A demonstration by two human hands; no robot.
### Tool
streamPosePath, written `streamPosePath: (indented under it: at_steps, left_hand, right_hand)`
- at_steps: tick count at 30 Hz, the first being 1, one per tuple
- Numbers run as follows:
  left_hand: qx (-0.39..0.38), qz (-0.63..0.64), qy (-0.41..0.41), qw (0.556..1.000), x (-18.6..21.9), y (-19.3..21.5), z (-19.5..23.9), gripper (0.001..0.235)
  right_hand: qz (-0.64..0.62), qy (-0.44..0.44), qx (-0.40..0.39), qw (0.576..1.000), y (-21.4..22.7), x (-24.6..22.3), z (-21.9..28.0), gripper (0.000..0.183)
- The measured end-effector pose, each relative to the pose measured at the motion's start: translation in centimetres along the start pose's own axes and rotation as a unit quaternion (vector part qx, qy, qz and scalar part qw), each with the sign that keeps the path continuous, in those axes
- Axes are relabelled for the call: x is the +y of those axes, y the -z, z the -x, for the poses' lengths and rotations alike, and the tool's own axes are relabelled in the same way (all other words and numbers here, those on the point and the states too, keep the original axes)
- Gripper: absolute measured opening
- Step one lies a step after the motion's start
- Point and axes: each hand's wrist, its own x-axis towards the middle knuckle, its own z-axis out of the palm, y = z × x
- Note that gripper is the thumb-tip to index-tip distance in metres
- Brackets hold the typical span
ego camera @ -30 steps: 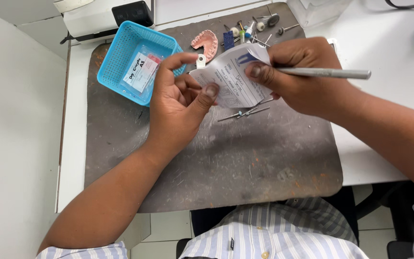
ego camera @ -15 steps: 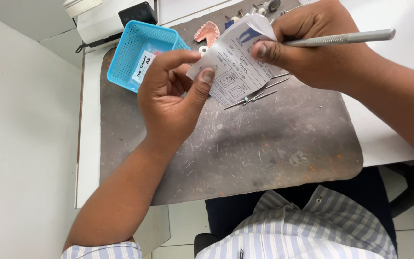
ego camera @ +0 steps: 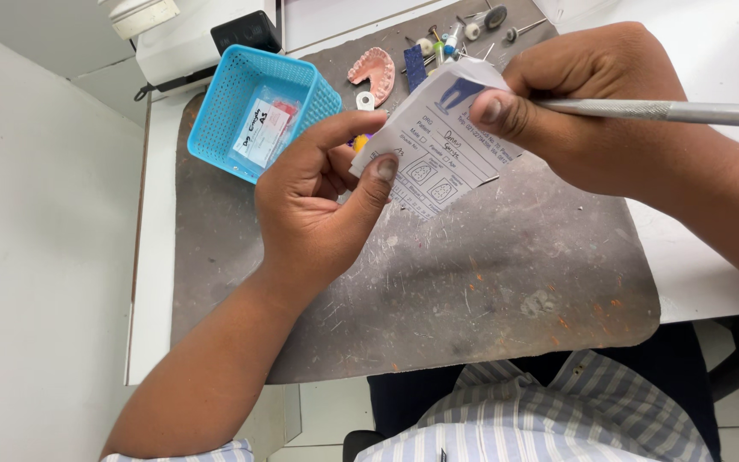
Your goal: The person handles a purple and yellow dental mold and a yellow cast, repeatedly fitting and separating them. They use a metal dental tool to scrape and adjust the mold edges, then place the cast into a blue basket. The person continues to manipulate the mold with the tool, scraping its interior surfaces.
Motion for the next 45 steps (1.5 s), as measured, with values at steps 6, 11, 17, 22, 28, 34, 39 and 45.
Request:
streamPosePath:
  at_steps: [6, 11, 17, 22, 28, 34, 39, 45]
  left_hand:
    - [0.105, -0.102, -0.063, 0.987, -2.6, 3.0, -1.7, 0.02]
    - [0.17, -0.163, -0.081, 0.969, -5.3, 9.3, -4.1, 0.006]
    - [0.203, -0.269, -0.045, 0.94, -6.4, 11.2, -4.4, 0.006]
    - [0.182, -0.411, 0.011, 0.893, -6.5, 11.9, -4.1, 0.011]
    - [0.202, -0.53, -0.042, 0.823, -6.0, 11.7, -3.6, 0.021]
    - [0.002, -0.437, -0.11, 0.893, -2.4, 7.3, -2.5, 0.03]
    - [-0.137, -0.514, -0.118, 0.839, -1.5, 2.7, -2.1, 0.085]
    - [-0.113, -0.564, -0.082, 0.814, -2.1, 1.8, -1.2, 0.09]
  right_hand:
    - [-0.029, 0.051, 0.028, 0.998, -0.2, 0.3, -0.7, 0.034]
    - [0.157, -0.026, -0.026, 0.987, -0.3, 0.5, -1.3, 0.024]
    - [0.274, -0.046, -0.072, 0.958, -0.2, 1.8, -1.7, 0.021]
    - [0.396, -0.073, -0.15, 0.903, 0.4, 3.0, -1.7, 0.05]
    - [0.32, -0.018, -0.09, 0.943, -0.2, 2.3, -1.3, 0.041]
    - [0.248, 0.046, -0.057, 0.966, -3.0, 2.7, -1.5, 0.032]
    - [0.219, 0.071, -0.028, 0.973, -3.4, 2.9, -2.3, 0.018]
    - [0.238, 0.057, -0.017, 0.969, -3.4, 2.1, -1.5, 0.013]
